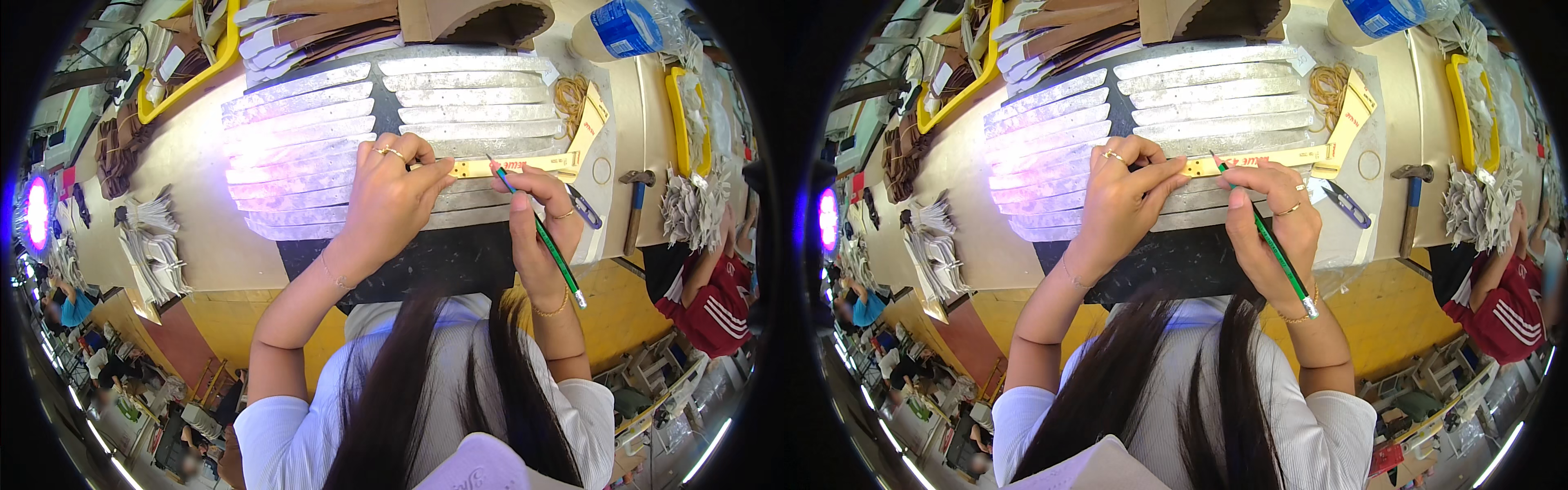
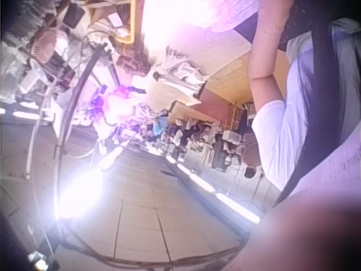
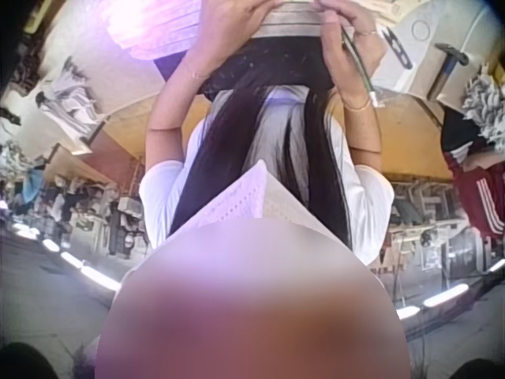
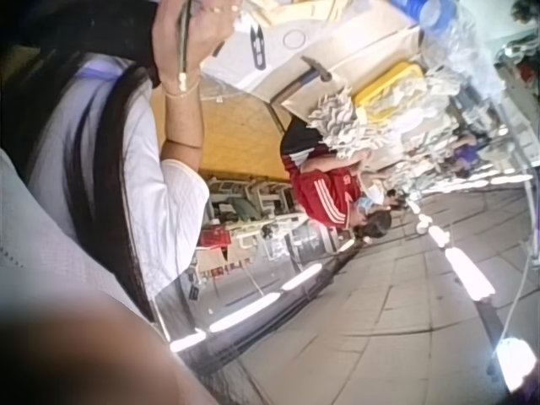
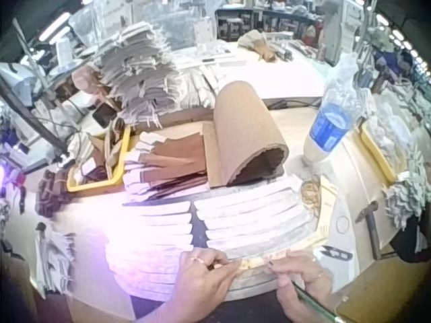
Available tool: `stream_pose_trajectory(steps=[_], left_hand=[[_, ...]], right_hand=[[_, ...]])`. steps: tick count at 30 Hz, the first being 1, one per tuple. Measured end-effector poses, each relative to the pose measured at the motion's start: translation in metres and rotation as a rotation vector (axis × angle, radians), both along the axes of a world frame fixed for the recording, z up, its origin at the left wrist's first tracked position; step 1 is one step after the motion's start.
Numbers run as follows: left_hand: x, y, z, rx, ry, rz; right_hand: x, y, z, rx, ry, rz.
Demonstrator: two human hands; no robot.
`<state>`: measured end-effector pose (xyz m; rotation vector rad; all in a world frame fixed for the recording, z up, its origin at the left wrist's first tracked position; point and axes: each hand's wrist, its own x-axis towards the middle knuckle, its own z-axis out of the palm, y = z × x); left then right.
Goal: The person uses a hammer and a small metal tool to mark or indent a stack of white rectangular strips on a black mat. They then use a pencil and a small ruler to mark measurements on the strips. Finally, they gather the strips into a bundle and secure them with a rubber band.
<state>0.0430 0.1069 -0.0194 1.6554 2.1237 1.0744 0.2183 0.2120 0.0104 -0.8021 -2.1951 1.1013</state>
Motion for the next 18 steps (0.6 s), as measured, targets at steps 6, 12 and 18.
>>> stream_pose_trajectory(steps=[6, 12, 18], left_hand=[[-0.0003, 0.0017, -0.0064, -0.007, -0.002, 0.009], [0.0000, 0.0022, -0.0058, -0.004, 0.001, 0.012], [0.0005, 0.0022, -0.0059, -0.012, 0.002, 0.011]], right_hand=[[-0.0005, -0.0032, -0.0027, 0.005, -0.017, 0.009], [-0.0021, -0.0032, -0.0031, -0.012, -0.019, 0.007], [-0.0053, -0.0073, -0.0063, -0.168, -0.023, -0.058]])
